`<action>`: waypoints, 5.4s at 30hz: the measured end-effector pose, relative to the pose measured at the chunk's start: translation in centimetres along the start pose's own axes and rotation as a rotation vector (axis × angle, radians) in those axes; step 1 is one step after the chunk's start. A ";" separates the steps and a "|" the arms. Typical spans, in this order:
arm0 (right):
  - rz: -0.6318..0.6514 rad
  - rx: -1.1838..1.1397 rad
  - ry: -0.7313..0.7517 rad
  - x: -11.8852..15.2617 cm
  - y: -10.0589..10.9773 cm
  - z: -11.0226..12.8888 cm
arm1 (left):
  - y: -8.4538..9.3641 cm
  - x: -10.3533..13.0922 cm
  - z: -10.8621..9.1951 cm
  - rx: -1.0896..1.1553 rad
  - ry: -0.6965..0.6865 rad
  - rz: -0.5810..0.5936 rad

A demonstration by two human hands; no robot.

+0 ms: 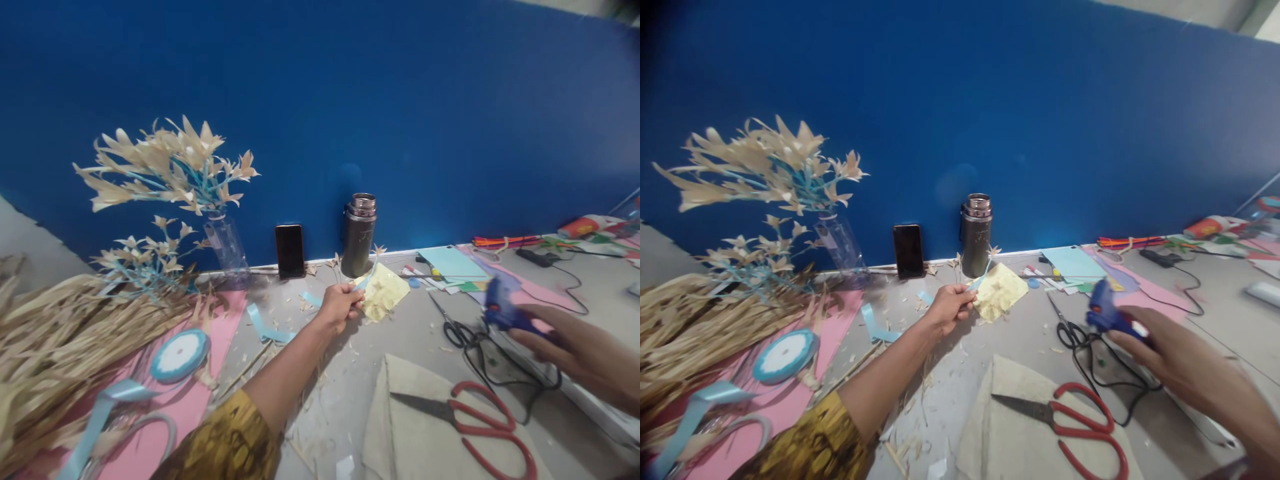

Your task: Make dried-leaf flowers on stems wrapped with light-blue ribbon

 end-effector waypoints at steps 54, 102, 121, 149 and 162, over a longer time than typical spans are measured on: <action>0.090 -1.515 -0.384 -5.7 -16.5 8.2 | -5.3 3.1 1.8 -0.025 0.123 0.349; -0.055 -1.153 -0.364 -6.3 -15.4 5.1 | -1.3 1.1 0.2 -0.319 -0.064 0.088; 0.635 -0.105 0.113 -3.8 -16.6 7.7 | 2.8 -0.9 0.1 -0.185 -0.070 -0.126; 0.696 -1.049 -0.016 -3.8 -18.4 8.7 | 1.9 -0.2 -0.2 -0.052 -0.131 -0.160; 0.724 -1.022 -0.010 -3.6 -18.2 9.3 | 1.7 -0.4 0.5 -0.003 -0.096 -0.146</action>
Point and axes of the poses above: each hand's wrist, its own x-axis away from the middle knuckle, its own y-axis out of the back of the hand, z = x × y, the point moved 10 cm from there along -x, towards the middle knuckle, and after that the axes turned 7 degrees about -x, right-handed, at the moved point
